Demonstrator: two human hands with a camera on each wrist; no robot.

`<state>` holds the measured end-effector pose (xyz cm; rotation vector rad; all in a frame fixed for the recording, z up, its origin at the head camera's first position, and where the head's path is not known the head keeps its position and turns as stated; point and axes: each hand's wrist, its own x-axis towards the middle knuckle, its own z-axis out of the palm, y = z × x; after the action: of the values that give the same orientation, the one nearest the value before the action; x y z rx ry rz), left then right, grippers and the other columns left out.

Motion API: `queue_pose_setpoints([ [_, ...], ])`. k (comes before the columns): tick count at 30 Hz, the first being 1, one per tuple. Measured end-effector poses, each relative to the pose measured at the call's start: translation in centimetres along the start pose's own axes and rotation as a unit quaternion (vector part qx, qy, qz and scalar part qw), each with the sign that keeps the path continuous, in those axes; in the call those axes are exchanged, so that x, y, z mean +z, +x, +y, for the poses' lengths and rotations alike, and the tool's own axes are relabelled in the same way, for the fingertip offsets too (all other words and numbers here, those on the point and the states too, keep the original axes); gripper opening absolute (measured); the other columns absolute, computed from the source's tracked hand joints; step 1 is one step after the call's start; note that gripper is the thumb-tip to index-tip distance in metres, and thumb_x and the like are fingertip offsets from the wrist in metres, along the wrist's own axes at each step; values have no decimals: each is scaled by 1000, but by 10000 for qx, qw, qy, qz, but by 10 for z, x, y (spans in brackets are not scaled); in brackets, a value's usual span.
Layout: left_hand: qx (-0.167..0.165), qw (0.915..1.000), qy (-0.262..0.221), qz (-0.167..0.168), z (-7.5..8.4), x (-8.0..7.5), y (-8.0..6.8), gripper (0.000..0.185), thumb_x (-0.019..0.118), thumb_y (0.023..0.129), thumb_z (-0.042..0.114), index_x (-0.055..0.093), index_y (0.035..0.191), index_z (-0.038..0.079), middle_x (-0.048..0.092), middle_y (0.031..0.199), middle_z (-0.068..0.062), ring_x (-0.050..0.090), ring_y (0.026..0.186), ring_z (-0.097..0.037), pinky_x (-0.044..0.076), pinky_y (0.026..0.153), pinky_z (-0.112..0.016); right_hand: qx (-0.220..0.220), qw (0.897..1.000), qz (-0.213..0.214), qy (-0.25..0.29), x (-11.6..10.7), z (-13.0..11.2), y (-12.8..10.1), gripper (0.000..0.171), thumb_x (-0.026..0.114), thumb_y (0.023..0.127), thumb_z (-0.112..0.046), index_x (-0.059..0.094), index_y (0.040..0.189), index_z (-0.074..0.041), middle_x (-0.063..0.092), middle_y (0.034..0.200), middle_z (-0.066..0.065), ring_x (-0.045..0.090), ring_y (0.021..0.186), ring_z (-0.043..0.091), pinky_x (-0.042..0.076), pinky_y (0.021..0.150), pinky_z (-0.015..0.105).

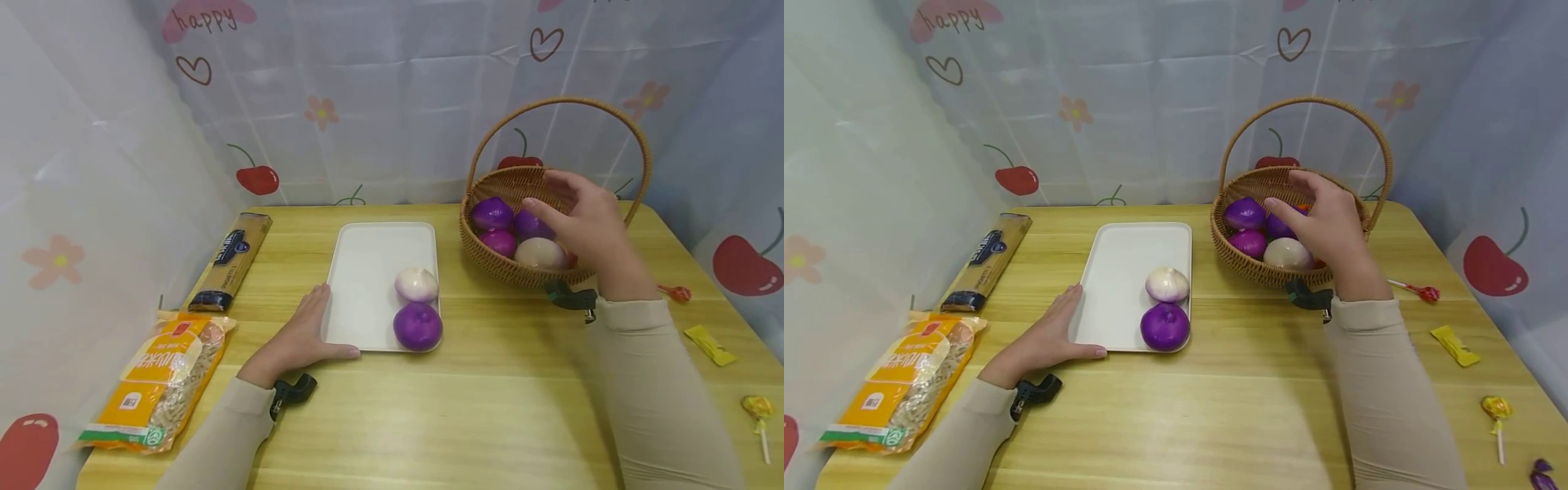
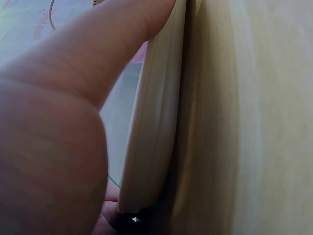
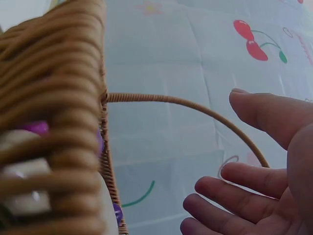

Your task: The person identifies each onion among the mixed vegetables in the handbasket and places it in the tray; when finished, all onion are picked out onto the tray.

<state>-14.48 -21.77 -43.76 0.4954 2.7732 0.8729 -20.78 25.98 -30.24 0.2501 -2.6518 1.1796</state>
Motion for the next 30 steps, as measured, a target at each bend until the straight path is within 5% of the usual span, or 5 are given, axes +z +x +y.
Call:
queue_pose_setpoints([
  [30,-39,10000,8,-14,1,-1,-1,148,84,72,76,3,166,-4,2,173,-23,-3,158,-35,6,126,-53,66,9969,-684,-376,-12,0,0,91,72,98,-54,36,163,-2,40,162,22,38,146,46,33,114,67],
])
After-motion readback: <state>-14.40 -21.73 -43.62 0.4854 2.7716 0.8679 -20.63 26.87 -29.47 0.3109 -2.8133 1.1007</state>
